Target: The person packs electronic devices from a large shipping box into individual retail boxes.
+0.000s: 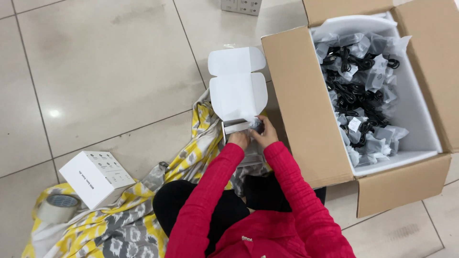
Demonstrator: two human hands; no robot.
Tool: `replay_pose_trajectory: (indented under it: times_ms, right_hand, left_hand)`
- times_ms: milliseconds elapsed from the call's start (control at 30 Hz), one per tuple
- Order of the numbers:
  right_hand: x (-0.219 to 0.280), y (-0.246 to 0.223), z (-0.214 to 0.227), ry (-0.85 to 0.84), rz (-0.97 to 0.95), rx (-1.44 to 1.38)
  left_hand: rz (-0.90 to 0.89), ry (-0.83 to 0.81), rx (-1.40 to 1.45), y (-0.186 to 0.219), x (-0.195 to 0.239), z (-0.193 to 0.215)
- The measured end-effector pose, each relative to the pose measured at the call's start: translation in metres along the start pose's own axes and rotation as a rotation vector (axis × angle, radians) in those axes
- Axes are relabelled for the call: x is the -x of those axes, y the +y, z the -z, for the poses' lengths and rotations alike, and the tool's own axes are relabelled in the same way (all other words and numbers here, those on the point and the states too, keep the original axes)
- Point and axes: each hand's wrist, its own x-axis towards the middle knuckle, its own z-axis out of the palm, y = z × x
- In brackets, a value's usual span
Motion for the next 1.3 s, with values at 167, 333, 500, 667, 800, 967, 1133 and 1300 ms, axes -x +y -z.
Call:
replay_pose_trajectory:
  times_ms: [167,333,500,667,800,967,1133,1300]
  right_hand:
    - [-0.002,0.048,-0.001,-0.18,0.052,-0.178]
    - [-0.005,0.09,-0.008,-0.105,-0.179,-0.24]
    - [0.001,0.044,-0.012,0.04,-0.123,-0.164]
    - [0.007,0.045,0.005,0.284,-0.003,-0.325]
    - [0.015,0.049,0.005,0.187,-0.027,-0.233]
    - [0.019,0.054,0.005,0.175,-0.11,-0.35]
    - [0.022,0.065,0.011,0.119,-0.088,-0.358]
    - [0.023,0.078,-0.021,-0.027,-0.217,-0.516]
  left_hand:
    - [-0.255,-0.058,-0.201,-0.008,0.028,0.045]
    - [0.058,0.115,0.382,0.011,0.048,0.208]
    - [-0.02,0.238,0.507,0.011,0.026,0.14]
    - [-0.091,0.12,0.177,0.018,0.002,0.079]
    - [-0.142,0.214,-0.047,0.012,0.008,0.066]
    - [-0.186,0.205,-0.094,0.005,0.022,0.053]
    - [0.161,0.247,0.466,0.028,0.051,0.129]
    - [0.328,0.276,1.158,0.05,0.084,0.145]
